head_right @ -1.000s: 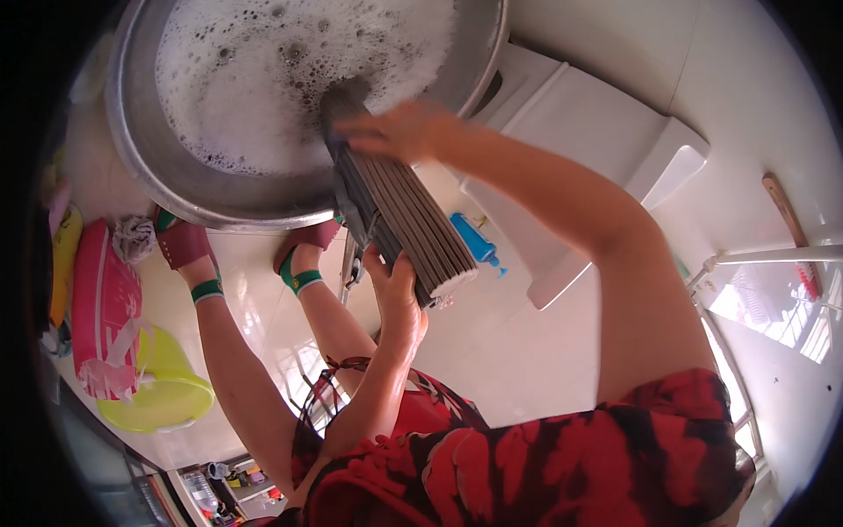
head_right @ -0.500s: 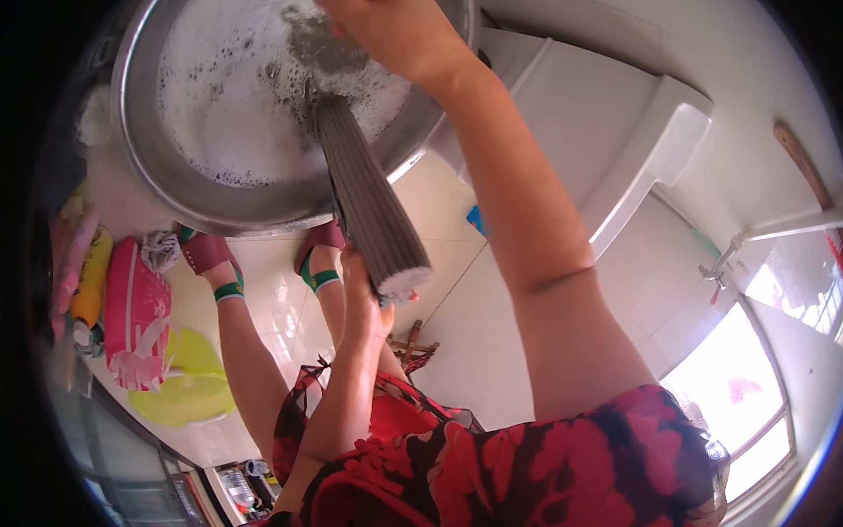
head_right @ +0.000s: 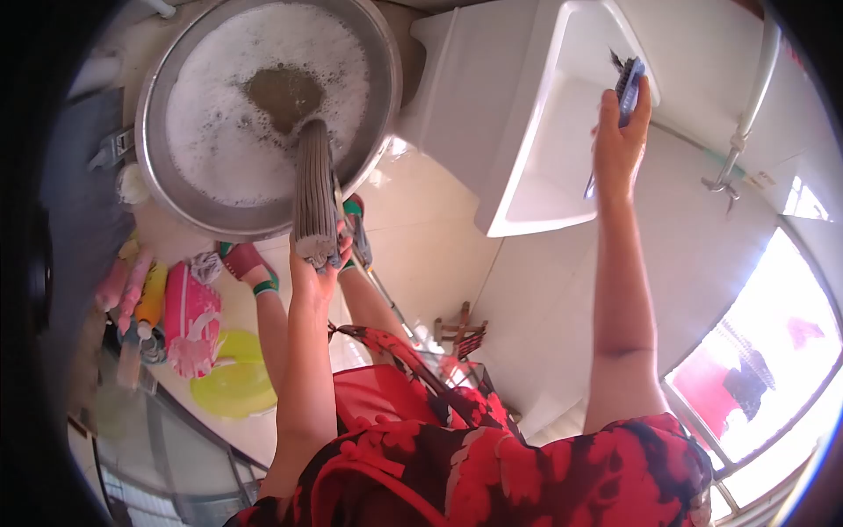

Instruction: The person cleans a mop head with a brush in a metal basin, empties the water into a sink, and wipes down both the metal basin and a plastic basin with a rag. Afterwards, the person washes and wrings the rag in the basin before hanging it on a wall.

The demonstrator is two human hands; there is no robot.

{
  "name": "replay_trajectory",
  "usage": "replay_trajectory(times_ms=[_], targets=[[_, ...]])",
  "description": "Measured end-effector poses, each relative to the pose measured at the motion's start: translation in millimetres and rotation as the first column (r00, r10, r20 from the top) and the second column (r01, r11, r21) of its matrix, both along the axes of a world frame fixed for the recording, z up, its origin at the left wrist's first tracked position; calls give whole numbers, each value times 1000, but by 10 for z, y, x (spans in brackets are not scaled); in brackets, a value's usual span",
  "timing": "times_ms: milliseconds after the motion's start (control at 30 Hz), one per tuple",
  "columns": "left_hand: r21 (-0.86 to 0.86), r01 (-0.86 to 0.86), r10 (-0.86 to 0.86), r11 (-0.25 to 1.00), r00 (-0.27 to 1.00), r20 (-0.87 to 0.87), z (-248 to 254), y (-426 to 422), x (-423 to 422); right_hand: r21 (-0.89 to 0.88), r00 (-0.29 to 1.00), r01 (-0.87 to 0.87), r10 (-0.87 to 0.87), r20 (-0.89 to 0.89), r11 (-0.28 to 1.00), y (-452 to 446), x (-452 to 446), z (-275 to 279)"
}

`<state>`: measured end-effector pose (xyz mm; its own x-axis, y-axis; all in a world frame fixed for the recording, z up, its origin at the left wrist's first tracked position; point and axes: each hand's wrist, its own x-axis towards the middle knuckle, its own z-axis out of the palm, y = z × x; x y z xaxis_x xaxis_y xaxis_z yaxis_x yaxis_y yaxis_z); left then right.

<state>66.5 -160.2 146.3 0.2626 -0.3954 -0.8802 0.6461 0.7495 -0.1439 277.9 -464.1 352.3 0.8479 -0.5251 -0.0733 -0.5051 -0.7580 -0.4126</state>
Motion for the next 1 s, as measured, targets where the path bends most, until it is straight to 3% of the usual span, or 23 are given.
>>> replay_trajectory(times_ms=[67, 100, 133, 167, 200, 233, 267, 300, 367, 433, 467, 500, 533, 567, 600, 667, 700, 767, 833, 900, 933, 1000], targets=[[62, 22, -18, 998, 998, -65, 41, 125, 27, -502, 988, -157, 132, -87, 851, -337, -210, -84], [81, 37, -32, 996, 998, -62, -27, 205, 1, -351, 970, -226, 243, 4, 909, -188, -344, 30], [15, 25, -25, 1000, 1000, -7, -149, 304, -72, -326, 908, -389, 418, 20, 862, -126, -588, 145], [-54, 18, -16, 998, 999, 37, -208, 375, -144, -226, 884, -462, 467, -35, 858, -31, -931, 233], [-70, -37, 34, 997, 998, -46, -182, 413, -106, 248, 898, -436, 400, 184, 865, 162, -1315, 94], [-58, -21, 18, 998, 999, -51, -136, 457, -74, 657, 918, -386, 202, 341, 647, 353, -1699, -46], [-53, -8, 5, 999, 999, -41, -118, 483, -22, 548, 880, -424, 471, 61, 721, 463, -1900, -148], [-48, 8, -9, 999, 999, -36, -119, 502, -21, 426, 694, -568, 688, -212, 704, 572, -2101, -251], [-119, 39, -34, 992, 999, 37, -271, 629, -166, 394, 694, -428, 575, -433, 814, 716, -2556, -999], [333, 182, -183, 925, 983, -29, -189, 643, -71, 318, 629, -314, 447, -636, 895, 556, -3227, -1893], [466, 192, -189, 864, 981, -53, -351, 729, -155, 288, 452, -286, 394, -801, 914, 516, -3394, -2193], [477, 211, -205, 853, 977, -66, -277, 763, -83, 253, 241, -269, 319, -917, 929, 506, -3535, -2424], [428, 195, -232, 883, 972, 37, -54, 791, 143, 267, 236, -248, 325, -916, 931, 517, -3680, -2615], [371, 183, -251, 910, 957, 144, 95, 800, 326, 319, 121, -197, 346, -930, 927, 533, -3817, -2791], [377, 200, -267, 904, 955, 132, 140, 803, 424, 367, 5, -142, 371, -929, 919, 557, -3933, -2908], [605, 471, -657, 642, 744, 118, 150, 807, 540, 415, -44, -39, 413, -910, 909, 633, -4107, -3037], [612, 476, -665, 632, 738, 113, 127, 809, 533, 445, -85, 52, 448, -890, 894, 691, -4177, -3097], [588, 442, -598, 678, 796, 90, 103, 806, 517, 436, -102, 140, 451, -887, 889, 751, -4451, -3268], [562, 462, -596, 686, 800, 71, 46, 864, 472, 401, 29, 228, 406, -914, 887, 753, -4725, -3494], [598, 451, -611, 662, 787, 82, 89, 819, 472, 495, 303, 254, 418, -856, 831, 662, -4846, -3554], [601, 457, -616, 655, 784, 76, 104, 832, 489, 517, 415, 35, 458, -786, 855, 705, -4730, -3403], [606, 468, -593, 643, 805, 7, 122, 806, 573, 510, 395, 112, 433, -810, 853, 705, -4462, -3095]])
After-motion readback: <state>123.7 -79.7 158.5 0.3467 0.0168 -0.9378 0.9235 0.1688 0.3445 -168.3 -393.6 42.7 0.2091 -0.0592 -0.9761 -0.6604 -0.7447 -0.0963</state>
